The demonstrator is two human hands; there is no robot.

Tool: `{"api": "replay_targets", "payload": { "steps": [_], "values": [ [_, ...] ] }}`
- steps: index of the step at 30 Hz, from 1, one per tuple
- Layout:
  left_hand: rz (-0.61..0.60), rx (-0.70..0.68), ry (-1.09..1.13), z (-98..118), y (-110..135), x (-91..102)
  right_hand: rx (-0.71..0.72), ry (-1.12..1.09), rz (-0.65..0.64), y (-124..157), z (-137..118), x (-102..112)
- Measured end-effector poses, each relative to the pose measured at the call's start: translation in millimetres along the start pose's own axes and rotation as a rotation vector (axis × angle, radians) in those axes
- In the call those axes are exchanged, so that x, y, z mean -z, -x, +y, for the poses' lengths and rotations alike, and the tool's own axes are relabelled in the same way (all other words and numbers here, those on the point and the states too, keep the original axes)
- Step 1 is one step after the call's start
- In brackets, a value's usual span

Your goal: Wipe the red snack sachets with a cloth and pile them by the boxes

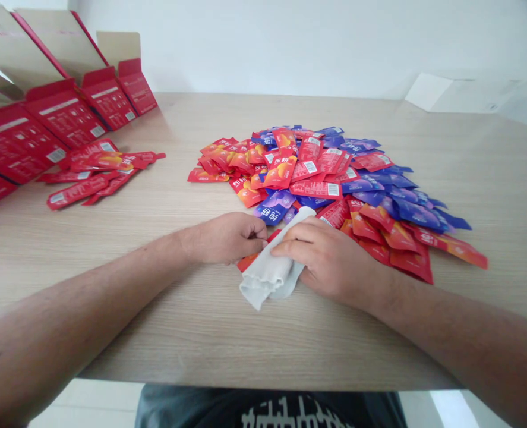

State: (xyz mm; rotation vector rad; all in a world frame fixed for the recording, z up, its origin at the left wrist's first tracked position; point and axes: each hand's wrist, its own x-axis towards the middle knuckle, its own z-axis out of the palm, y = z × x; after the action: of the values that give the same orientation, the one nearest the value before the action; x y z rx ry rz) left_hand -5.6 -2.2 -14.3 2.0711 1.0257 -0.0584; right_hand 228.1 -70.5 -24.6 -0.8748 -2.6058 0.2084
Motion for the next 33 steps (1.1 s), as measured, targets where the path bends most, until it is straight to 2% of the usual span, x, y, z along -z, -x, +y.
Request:
{"api": "replay_targets", "payload": {
  "steps": [2,6,11,16,21,27,31,33],
  "values": [
    [-0.003,-0.008,-0.001,0.1,-0.3,0.2,0.002,0.005,-0.003,0.0,0.0,0.3],
    [0.009,-0.019,-0.023,1.0,-0.8,1.7,0.100,-0.021,-0.034,0.1,-1.4,0.0],
    [0.015,-0.016,-0.041,2.3,0.2,1.6,-0.012,-0.005,0.001,-0.4,-0.1,-0.9],
    [0.042,-0.059,-0.079,2.7,-0.5,2.4,0.084,-0.020,-0.032,0.2,-1.3,-1.1],
    [0.012,-0.013,-0.043,2.0,-0.3,1.7,-0.011,0.000,0.004,0.1,-0.1,-0.6],
    [0.034,-0.050,-0.058,0.6,-1.0,1.8,0.092,-0.019,-0.040,0.1,-1.4,-0.3],
    [0.008,-0.016,-0.034,1.0,-0.1,1.4,-0.001,-0.007,0.008,-0.3,1.0,-1.1],
    [0.017,-0.032,-0.049,1.5,-0.1,1.8,0.005,-0.001,0.005,-0.1,0.5,-1.2]
  ]
}}
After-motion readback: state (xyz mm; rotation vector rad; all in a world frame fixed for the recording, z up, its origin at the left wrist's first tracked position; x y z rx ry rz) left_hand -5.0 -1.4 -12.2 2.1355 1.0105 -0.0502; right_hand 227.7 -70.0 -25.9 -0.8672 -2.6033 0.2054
